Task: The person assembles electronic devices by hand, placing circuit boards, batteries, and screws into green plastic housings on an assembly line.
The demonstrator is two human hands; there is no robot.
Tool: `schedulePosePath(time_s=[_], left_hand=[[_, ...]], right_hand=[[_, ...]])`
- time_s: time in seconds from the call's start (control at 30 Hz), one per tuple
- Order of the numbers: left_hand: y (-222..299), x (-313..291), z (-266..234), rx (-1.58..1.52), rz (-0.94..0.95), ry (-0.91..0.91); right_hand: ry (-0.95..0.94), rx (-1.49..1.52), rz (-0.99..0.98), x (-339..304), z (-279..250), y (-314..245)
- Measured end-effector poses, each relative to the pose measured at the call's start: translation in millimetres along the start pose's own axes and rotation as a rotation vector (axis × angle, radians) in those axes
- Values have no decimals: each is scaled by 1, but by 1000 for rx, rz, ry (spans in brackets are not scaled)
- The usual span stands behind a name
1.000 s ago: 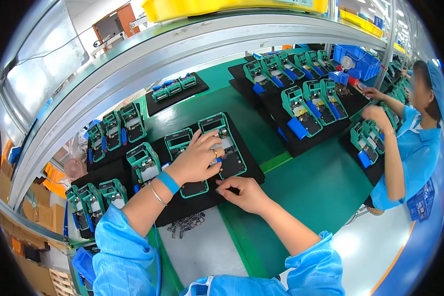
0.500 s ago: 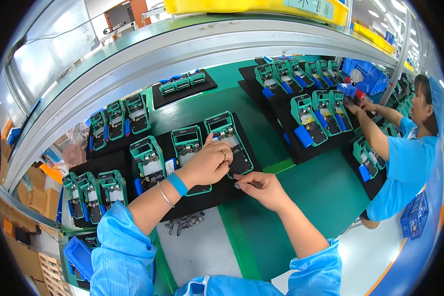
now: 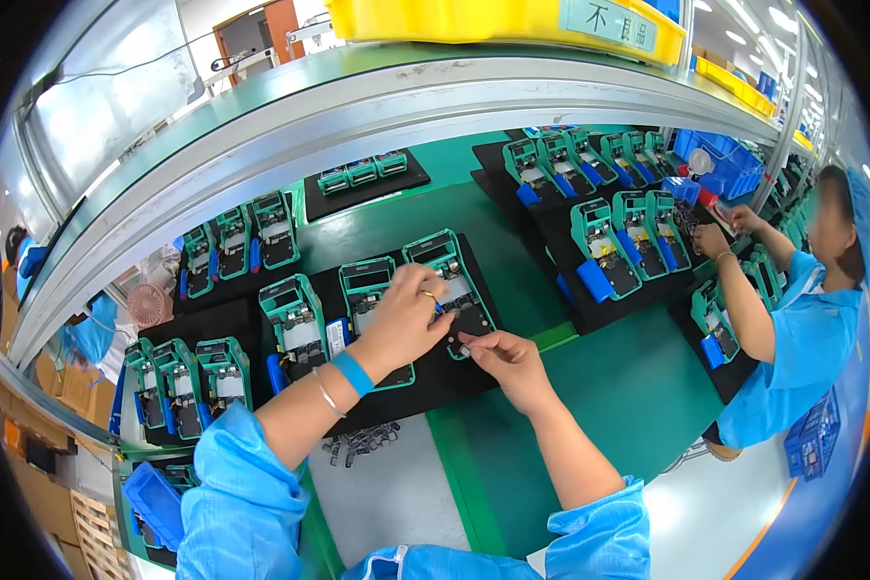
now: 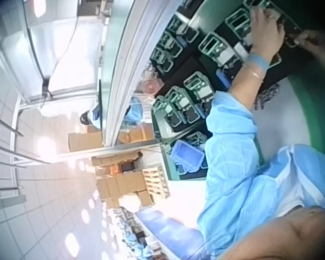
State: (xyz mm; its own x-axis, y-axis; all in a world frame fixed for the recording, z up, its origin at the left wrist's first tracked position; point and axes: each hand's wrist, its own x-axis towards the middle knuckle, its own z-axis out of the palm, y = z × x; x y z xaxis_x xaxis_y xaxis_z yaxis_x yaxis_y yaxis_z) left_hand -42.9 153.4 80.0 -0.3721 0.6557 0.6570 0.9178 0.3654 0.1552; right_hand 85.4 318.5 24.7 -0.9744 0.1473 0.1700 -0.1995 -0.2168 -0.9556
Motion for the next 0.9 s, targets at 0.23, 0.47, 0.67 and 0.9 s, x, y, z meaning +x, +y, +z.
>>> schedulePosePath(time_s=[0.23, 0.47, 0.67, 0.9], left_hand=[[2, -7, -28, 309, 87, -267], [3, 3, -35, 238, 28, -436], [18, -18, -15, 226, 17, -332], [32, -39, 1, 222, 19, -264]], right_hand=[[-12, 49, 40, 3, -6, 2], [-14, 95, 5, 1, -4, 4], [-61, 16, 64, -2, 3, -16], [64, -745, -317, 51, -7, -42]])
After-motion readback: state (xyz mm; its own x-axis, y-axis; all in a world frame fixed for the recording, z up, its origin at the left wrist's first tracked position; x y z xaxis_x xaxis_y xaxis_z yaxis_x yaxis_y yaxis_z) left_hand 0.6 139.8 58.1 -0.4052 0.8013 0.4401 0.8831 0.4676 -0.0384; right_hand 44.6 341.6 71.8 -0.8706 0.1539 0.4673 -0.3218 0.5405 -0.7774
